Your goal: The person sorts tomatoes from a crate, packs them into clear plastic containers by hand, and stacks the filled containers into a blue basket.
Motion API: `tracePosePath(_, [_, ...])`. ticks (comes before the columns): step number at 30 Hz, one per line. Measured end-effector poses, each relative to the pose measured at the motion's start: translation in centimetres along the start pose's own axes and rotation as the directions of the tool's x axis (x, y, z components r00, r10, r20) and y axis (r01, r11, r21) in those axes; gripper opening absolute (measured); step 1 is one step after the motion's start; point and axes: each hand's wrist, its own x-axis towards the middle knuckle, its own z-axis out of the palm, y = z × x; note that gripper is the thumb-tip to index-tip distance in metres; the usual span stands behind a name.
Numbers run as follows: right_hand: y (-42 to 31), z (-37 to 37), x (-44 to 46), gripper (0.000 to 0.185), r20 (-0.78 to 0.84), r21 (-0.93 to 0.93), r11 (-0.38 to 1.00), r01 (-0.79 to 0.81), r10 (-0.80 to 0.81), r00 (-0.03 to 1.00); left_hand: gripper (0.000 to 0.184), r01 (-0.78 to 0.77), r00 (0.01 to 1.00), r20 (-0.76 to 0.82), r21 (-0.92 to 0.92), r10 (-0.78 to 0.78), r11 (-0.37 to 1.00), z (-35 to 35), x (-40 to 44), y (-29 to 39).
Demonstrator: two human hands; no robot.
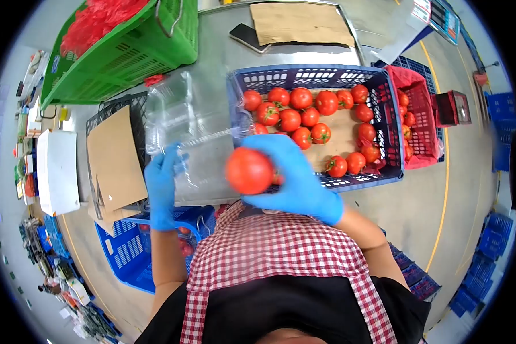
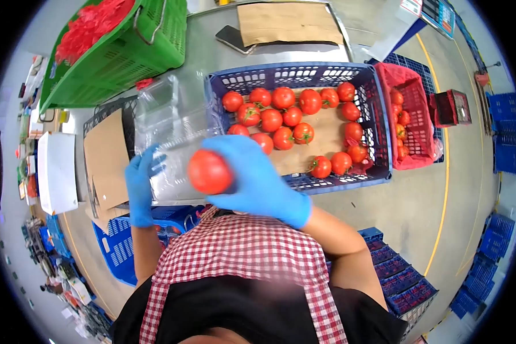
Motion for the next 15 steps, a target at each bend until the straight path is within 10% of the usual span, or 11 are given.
tracePosePath(4, [-0.8,3.7,1.2,0.066,0.171,-0.335,0.931,0.146,-0.093,0.981,0.041,-0.098,0.994,0.03,-0.117,0.102,0.988,2.9,-4.5,0.7])
tracePosePath(10, [0.2,6.6,0.2,0.061,0.341,-0.416,0.889,0.192,-0.044,0.939,0.046,0.302,0.953,0.184,-0.476,-0.243,0.826,4.9,-6.4,-1.6])
tracePosePath(13, [-0.9,4.6,0.4,0.054,0.253,-0.26,0.921,0.289,-0.224,0.941,0.046,0.362,0.927,0.099,-0.493,-0.362,0.791,5.6,-7.7,-2.4])
tracePosePath(15, [-1.8,1.4,1.4,0.04,0.133,-0.234,0.918,0.319,-0.295,0.946,0.043,0.05,0.995,0.093,-0.092,-0.041,0.994,5.3,-8.1,-2.8])
